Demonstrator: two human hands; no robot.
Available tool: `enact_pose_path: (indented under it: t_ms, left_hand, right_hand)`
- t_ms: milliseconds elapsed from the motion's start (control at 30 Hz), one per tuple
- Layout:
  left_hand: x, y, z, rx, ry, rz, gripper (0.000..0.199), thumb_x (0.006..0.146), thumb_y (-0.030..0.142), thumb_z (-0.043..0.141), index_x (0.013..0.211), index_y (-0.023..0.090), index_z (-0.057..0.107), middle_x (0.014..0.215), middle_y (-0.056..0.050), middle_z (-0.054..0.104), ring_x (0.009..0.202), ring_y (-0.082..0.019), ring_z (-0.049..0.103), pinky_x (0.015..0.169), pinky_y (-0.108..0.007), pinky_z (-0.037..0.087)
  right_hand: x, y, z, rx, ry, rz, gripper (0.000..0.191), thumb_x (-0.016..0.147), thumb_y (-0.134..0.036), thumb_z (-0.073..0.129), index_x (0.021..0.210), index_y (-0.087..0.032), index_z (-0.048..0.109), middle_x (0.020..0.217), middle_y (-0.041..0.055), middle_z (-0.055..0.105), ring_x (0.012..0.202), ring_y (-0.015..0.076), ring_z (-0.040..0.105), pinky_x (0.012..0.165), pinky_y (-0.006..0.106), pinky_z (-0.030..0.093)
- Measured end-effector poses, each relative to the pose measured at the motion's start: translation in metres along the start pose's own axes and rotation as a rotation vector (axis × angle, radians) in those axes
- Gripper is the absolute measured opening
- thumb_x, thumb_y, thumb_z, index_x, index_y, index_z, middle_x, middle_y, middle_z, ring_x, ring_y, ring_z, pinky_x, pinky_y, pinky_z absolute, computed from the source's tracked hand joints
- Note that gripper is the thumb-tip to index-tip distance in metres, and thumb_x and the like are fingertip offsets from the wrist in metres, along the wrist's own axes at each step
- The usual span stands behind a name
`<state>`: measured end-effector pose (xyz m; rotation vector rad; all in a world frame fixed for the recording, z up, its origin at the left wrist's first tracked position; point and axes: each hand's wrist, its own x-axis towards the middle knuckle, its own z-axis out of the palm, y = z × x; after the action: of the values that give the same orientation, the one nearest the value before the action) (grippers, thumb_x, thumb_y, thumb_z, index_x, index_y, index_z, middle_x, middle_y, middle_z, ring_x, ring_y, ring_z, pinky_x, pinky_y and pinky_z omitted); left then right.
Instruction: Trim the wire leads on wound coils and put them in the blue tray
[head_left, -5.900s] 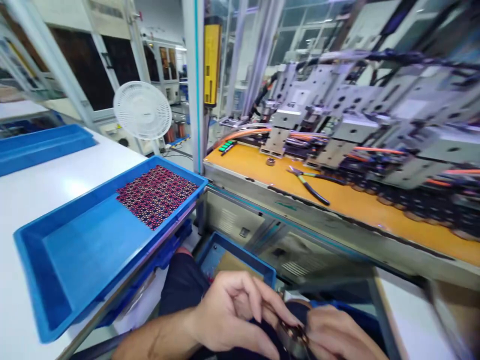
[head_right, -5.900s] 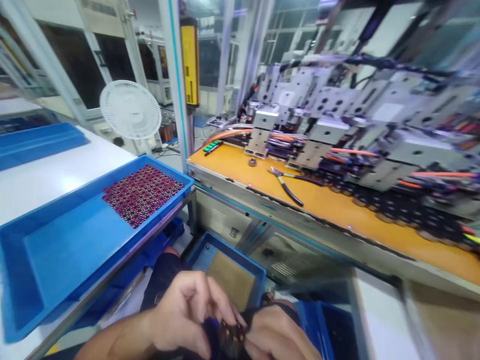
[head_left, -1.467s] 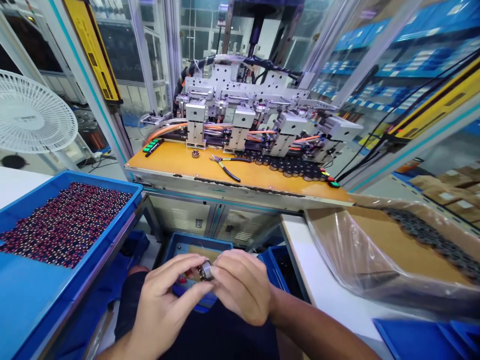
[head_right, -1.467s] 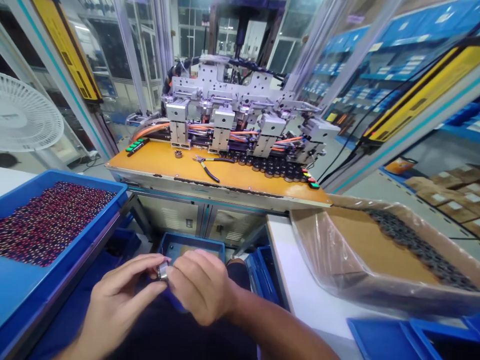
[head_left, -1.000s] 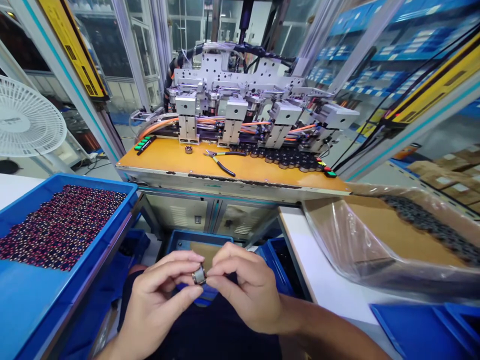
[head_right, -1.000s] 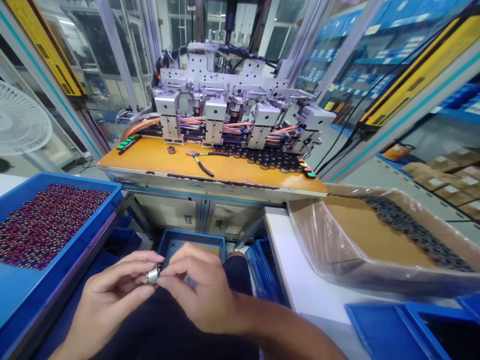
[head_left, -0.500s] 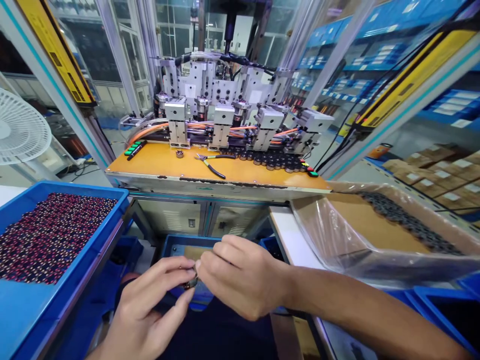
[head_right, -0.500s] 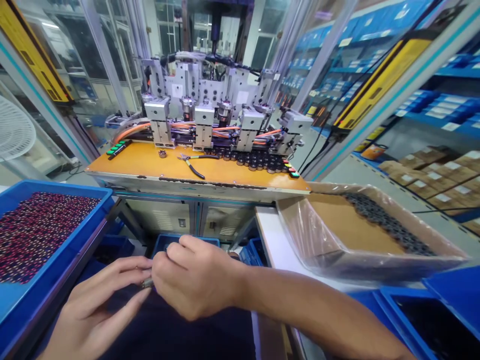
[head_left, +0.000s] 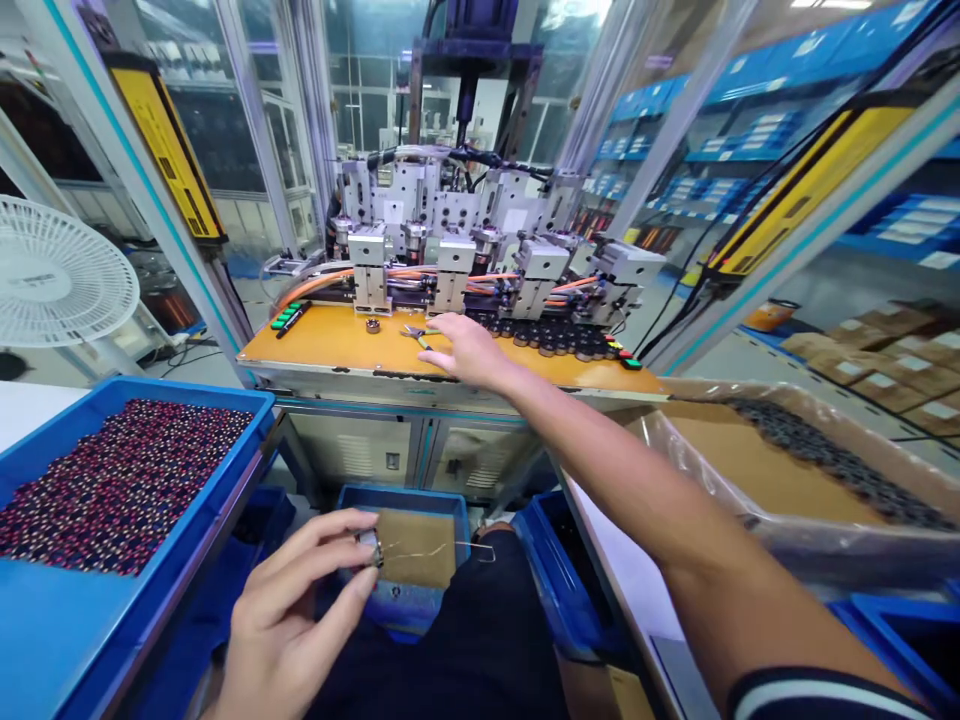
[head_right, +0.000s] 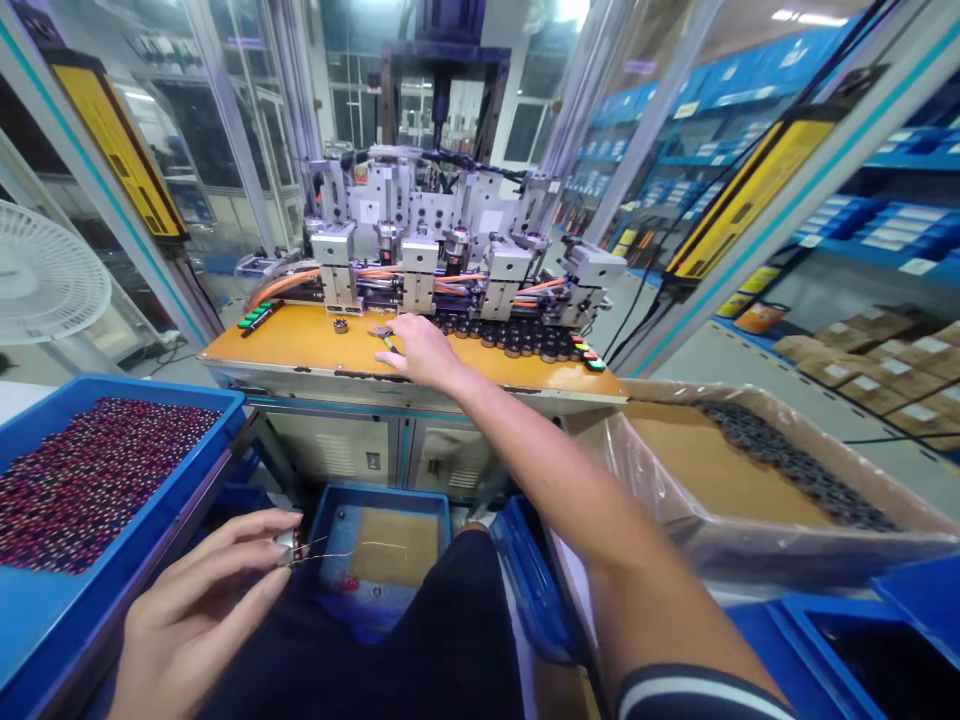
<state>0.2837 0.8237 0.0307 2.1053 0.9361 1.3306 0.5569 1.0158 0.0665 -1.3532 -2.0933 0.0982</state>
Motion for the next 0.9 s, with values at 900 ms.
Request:
enact_pose_path:
  t_ms: [900]
  left_hand:
    - [-0.004,-0.005,0.005,-0.040,0.137,-0.113,0.029,0.083,0.004,0.068,0.102,0.026,0.073,0.112,-0.001,0.073,0.105,-0.014,0.070,0.088,-0.021,0.059]
  right_hand:
    - [-0.239,-0.102,0.039,0.998,-0.264,0.089,0.073,0.088,-0.008,0.051,0.150,-0.037,0.025,0.113,0.0055,0.058,0.093,0.0135,0.064,0.086,0.032,0.055]
